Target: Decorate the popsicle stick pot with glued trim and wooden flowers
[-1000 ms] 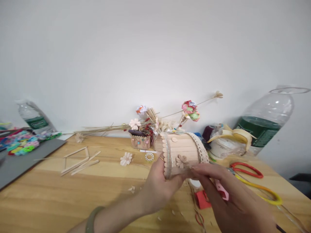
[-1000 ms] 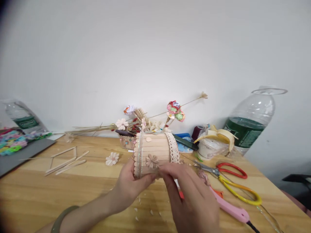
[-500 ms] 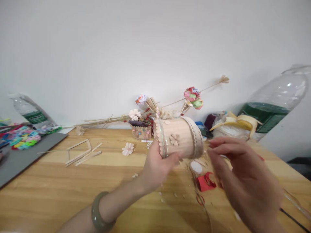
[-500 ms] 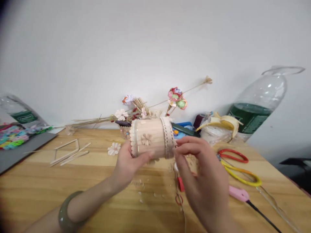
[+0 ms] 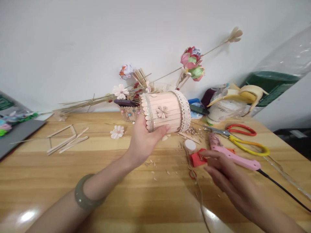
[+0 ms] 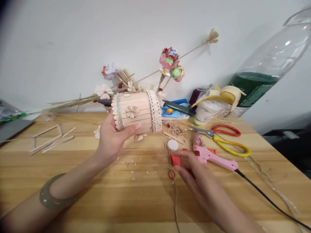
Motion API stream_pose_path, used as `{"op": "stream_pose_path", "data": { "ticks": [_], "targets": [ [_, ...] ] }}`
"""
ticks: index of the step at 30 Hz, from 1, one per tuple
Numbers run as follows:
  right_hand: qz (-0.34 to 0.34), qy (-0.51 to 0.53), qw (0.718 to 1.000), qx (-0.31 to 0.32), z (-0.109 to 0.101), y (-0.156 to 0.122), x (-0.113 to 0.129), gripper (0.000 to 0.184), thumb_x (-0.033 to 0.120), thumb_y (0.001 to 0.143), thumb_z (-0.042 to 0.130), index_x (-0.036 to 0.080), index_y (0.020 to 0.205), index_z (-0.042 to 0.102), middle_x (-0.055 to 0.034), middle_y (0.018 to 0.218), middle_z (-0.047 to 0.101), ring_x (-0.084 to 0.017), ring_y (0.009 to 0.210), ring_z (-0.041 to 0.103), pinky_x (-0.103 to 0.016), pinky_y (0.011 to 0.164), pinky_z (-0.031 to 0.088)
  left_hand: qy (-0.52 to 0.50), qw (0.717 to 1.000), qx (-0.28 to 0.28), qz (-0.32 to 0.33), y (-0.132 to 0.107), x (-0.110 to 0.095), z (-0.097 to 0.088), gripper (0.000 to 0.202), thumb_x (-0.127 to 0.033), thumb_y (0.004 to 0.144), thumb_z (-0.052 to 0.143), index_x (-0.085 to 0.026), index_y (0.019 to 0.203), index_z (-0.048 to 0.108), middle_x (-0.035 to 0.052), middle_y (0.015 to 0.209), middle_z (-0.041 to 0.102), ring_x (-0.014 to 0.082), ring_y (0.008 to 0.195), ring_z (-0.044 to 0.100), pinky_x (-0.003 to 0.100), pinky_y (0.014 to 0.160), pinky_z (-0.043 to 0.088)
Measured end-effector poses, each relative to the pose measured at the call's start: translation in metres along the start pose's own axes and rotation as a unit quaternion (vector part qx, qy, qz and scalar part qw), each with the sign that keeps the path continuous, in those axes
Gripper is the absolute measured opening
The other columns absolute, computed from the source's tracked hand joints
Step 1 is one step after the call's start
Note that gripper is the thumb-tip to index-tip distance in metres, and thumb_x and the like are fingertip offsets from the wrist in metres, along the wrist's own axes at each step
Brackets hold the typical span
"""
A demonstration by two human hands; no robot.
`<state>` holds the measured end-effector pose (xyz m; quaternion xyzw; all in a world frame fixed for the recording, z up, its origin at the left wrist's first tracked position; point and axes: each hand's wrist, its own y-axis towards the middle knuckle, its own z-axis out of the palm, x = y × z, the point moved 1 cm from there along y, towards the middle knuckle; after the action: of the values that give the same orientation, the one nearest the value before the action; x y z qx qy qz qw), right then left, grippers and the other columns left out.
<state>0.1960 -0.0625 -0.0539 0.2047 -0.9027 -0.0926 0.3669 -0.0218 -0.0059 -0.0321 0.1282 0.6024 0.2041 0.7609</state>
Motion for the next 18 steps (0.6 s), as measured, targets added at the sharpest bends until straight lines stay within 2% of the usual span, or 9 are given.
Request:
{"op": "stream_pose_path", "data": {
  "ticks": [3, 10, 14, 18],
  "targets": [
    [-0.040, -0.059, 0.994, 0.085, 0.002, -0.022, -0.005, 0.020, 0.027, 0.089, 0.043, 0.027, 0.102, 0.057, -0.0005, 0.082, 0.067, -0.013, 0.074, 0.065, -0.021, 0.061, 0.051, 0.007, 1.000, 0.004, 0.008, -0.001, 0.002, 0.000, 0.036, -0.015, 0.063, 0.073, -0.018, 0.095, 0.057, 0.0024, 0.096, 0.071, 0.0171, 0.087, 0.067, 0.029, 0.079, 0.055],
    [-0.054, -0.127, 0.980, 0.143, 0.018, -0.056, -0.009, 0.016, 0.022, 0.089, 0.043, 0.025, 0.087, 0.059, -0.0007, 0.082, 0.063, -0.011, 0.070, 0.063, -0.018, 0.060, 0.050, 0.007, 1.000, 0.003, 0.008, -0.002, -0.002, 0.001, 0.038, -0.013, 0.063, 0.073, -0.018, 0.096, 0.057, 0.0015, 0.094, 0.072, 0.0169, 0.085, 0.068, 0.029, 0.077, 0.056],
    [-0.074, -0.170, 0.973, 0.135, 0.022, -0.059, -0.010, 0.017, 0.022, 0.090, 0.043, 0.024, 0.086, 0.059, -0.0005, 0.079, 0.063, -0.011, 0.067, 0.063, -0.018, 0.058, 0.051, 0.010, 1.000, 0.007, 0.001, -0.003, -0.003, 0.001, 0.037, -0.013, 0.063, 0.073, -0.018, 0.096, 0.057, 0.0018, 0.093, 0.072, 0.0173, 0.084, 0.068, 0.030, 0.078, 0.056],
    [-0.136, -0.212, 0.963, 0.096, 0.021, -0.055, -0.004, 0.029, 0.019, 0.093, 0.031, 0.023, 0.085, 0.059, -0.0015, 0.074, 0.063, -0.012, 0.064, 0.063, -0.019, 0.056, 0.051, 0.009, 1.000, 0.006, -0.009, -0.004, -0.002, 0.001, 0.037, -0.014, 0.063, 0.073, -0.018, 0.096, 0.057, 0.0017, 0.093, 0.072, 0.0171, 0.084, 0.068, 0.030, 0.078, 0.055]
  ]
}}
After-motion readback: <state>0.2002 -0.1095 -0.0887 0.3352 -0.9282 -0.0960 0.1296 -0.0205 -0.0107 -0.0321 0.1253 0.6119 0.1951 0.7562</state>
